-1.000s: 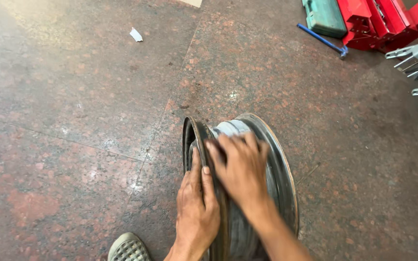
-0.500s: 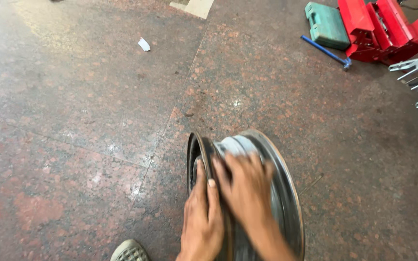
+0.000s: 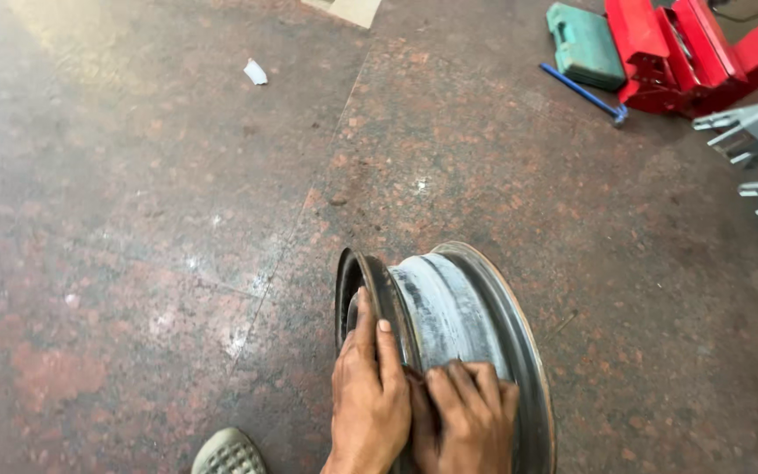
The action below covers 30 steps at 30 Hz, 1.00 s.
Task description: The person cleans the surface of a metal wheel rim by hand using a small abrasive block.
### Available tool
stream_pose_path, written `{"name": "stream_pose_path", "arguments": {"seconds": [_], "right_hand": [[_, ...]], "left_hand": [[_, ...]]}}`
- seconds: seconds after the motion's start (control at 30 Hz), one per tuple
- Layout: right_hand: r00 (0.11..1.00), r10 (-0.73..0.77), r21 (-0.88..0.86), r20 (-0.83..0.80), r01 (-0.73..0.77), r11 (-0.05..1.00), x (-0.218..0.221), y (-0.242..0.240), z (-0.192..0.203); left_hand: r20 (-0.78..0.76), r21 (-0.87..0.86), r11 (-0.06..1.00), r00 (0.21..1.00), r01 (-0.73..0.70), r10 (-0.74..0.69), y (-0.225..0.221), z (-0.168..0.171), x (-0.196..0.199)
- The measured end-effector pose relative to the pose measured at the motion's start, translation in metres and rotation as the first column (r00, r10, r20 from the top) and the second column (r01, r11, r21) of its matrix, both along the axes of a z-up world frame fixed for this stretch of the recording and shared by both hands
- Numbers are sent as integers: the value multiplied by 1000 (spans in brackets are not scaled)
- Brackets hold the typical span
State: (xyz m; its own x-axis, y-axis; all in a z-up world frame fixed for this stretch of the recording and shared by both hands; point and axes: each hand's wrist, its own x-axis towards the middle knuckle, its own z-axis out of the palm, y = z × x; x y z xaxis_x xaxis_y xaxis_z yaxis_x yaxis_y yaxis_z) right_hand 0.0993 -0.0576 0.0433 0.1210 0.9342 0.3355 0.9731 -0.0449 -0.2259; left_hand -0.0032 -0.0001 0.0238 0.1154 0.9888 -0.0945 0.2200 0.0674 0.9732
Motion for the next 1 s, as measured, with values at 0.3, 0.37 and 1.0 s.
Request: {"name": "stream_pose_path", "arguments": {"seconds": [0.3, 0.37, 1.0], "right_hand": [[999, 29, -80, -17, -31, 996, 8, 33, 10], [998, -43, -139, -43, 37, 990, -4, 6, 10], [979, 71, 314, 191, -130, 940, 32, -116, -141]], "left_hand": [[-56, 29, 999, 998, 36, -35, -14, -2, -6], [-73, -96, 995, 996, 34, -41, -17, -1, -5], [153, -487, 873, 986, 14, 70, 33, -2, 5]]}}
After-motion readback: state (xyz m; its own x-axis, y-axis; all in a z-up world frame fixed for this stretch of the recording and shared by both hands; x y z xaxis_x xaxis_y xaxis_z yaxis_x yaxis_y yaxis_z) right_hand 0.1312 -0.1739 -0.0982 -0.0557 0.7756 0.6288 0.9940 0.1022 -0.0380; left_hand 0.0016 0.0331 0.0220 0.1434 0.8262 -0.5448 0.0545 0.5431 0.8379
